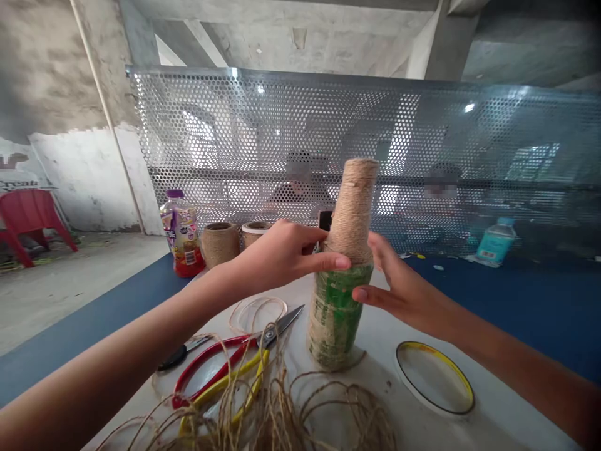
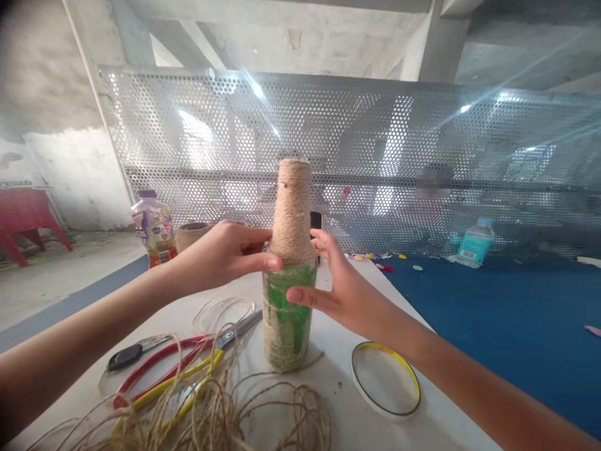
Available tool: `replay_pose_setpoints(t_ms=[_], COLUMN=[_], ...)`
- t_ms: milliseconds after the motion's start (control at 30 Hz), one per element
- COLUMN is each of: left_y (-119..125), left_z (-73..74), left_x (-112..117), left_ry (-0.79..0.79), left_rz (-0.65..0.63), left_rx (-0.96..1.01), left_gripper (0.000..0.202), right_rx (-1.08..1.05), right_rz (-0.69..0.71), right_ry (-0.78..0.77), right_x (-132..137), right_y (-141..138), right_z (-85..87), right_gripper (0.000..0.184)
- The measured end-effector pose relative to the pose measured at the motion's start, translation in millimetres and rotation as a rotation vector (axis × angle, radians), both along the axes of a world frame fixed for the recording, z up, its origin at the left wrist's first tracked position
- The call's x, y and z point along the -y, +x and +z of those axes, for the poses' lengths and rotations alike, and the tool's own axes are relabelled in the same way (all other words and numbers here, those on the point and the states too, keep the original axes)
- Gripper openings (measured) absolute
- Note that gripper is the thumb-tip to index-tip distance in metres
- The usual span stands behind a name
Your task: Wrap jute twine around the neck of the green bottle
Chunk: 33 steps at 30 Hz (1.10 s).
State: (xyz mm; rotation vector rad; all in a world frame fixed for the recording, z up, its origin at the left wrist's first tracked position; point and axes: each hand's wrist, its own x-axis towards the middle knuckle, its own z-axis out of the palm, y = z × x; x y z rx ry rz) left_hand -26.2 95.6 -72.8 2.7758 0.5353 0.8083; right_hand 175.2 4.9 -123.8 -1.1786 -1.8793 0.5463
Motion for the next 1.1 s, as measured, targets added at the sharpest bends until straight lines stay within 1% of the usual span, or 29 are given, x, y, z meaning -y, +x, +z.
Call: replay_pose_setpoints(t_ms=[67, 133, 200, 267, 300, 333, 400, 467, 567, 633, 700, 800, 900, 967, 1100], left_y=[0, -1, -1, -2, -2, -2, -3, -3, -2, -1, 1, 2, 2, 1, -2], left_z=[0.4, 0.9, 1.6, 2.3, 2.6, 2.8, 2.9, 2.6, 2.5, 3.0, 3.9, 5.1, 5.3, 5.2, 5.2], left_x=[-2, -4, -5, -6, -5, -5, -4, -4, -1, 2, 6, 10, 10, 9, 8], left_ry=[0.003, -0.003, -0.007, -0.018, -0.022, -0.024, -0.015, -0.001, 0.007, 0.013, 0.025, 0.031, 0.03, 0.047, 0.089], left_rz=[0.008, 0.011, 0.012, 0.011, 0.009, 0.007, 0.003, 0.008, 0.03, 0.054, 0.083, 0.106, 0.116, 0.103, -0.003], left_rx=[-0.007, -0.019, -0.03, -0.042, -0.047, -0.05, -0.052, -0.05, -0.041, -0.033, -0.026, -0.027, -0.041, -0.043, -0.081], left_gripper=[0.048, 0.048, 0.048, 0.049, 0.051, 0.052, 0.054, 0.054, 0.052, 0.052, 0.053, 0.055, 0.056, 0.057, 0.051], right_rx=[-0.003, 0.041, 0.131, 0.242, 0.327, 0.372, 0.283, 0.13, -0.102, -0.231, -0.317, -0.364, -0.386, -0.4, -0.398], right_rz=[0.015, 0.018, 0.021, 0.102, 0.143, 0.159, 0.163, 0.059, -0.079, -0.094, -0.03, 0.078, 0.119, 0.132, 0.141], right_ry=[-0.002, -0.015, -0.05, -0.107, -0.131, -0.102, 0.081, 0.239, 0.378, 0.399, 0.38, 0.302, 0.247, 0.273, 0.348], right_x=[0, -3, -7, -12, -15, -16, -17, -16, -14, -16, -20, -30, -39, -43, -45], right_y=[-1, 2, 7, 13, 14, 15, 10, 0, -20, -31, -39, -45, -46, -46, -46], right_z=[3.4, 13.1, 29.8, 51.6, 63.1, 74.1, 92.6, 104.1, 109.5, 110.4, 112.8, 119.6, 123.5, 122.0, 115.1], right_gripper=[0.071, 0.069, 0.07, 0.07, 0.066, 0.06, 0.047, 0.042, 0.035, 0.033, 0.032, 0.026, 0.02, 0.017, 0.016])
